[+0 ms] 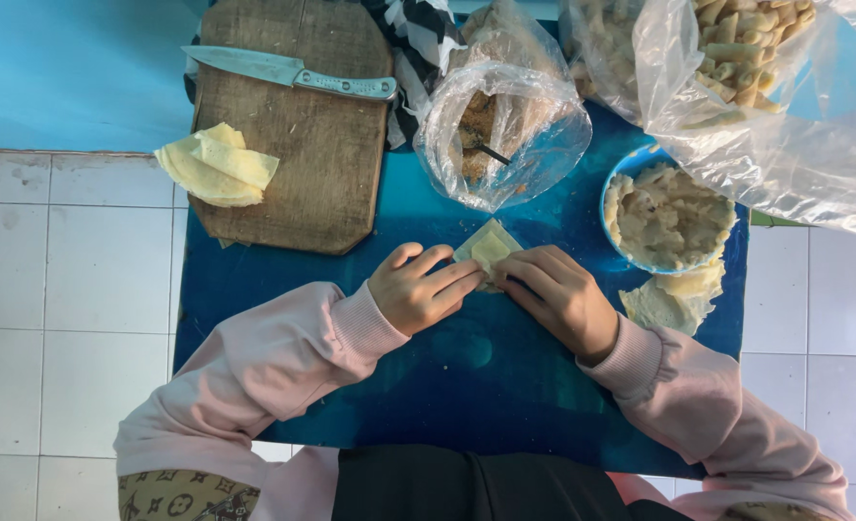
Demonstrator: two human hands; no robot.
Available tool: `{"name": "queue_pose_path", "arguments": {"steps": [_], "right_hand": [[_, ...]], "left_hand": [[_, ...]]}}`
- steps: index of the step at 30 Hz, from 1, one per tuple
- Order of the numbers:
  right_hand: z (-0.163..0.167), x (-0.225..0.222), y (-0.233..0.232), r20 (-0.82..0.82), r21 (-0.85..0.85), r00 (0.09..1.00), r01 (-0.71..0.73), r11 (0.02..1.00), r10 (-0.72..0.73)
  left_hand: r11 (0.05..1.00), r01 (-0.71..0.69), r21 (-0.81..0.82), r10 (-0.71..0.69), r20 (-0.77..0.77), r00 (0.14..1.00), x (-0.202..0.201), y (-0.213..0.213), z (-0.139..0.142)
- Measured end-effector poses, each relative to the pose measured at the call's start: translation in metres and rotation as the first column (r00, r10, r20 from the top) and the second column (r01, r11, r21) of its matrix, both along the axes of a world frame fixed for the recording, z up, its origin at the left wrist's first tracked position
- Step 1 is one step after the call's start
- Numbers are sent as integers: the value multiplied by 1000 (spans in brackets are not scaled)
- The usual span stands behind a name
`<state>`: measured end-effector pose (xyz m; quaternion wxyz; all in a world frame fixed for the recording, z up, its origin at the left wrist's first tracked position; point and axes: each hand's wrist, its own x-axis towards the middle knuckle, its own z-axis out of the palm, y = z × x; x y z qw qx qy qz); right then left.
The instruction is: The person folds thin pastry wrappers into triangular shapes, spoons brown filling from a plastic bag onto a wrapper, folds the wrapper over the filling, and stacks the finished folded pastries on the table. They repeat this cycle, taking new wrappers from a stack and placing completed pastries with a pile of finished ones.
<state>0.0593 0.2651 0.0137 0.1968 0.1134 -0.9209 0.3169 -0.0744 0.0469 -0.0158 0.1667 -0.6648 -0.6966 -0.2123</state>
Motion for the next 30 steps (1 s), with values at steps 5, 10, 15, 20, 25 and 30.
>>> {"name": "queue_pose_path", "arguments": {"steps": [5, 10, 15, 20, 25, 30], "right_hand": [[-12, 2, 3, 4, -9, 999, -35, 999, 35], [-13, 3, 4, 18, -9, 999, -33, 999, 34], [1, -3, 9, 12, 12, 990, -137, 990, 137], [24, -2, 23, 61, 194, 951, -308, 931, 302], [19, -3, 23, 50, 233, 954, -297, 926, 294], [7, -1, 24, -22, 279, 959, -265, 923, 282]], "left_hand": [[1000, -13, -25, 13, -7, 1000, 0, -1, 0], [999, -30, -13, 30, -8, 1000, 1, -2, 0], [999, -47, -1, 46, -85, 995, 0, -1, -1], [999, -34, 10, 34, -33, 999, -2, 2, -2], [998, 12, -66, -12, 5, 1000, -7, 5, 3], [997, 47, -59, -47, 9, 999, -8, 7, 9]]}}
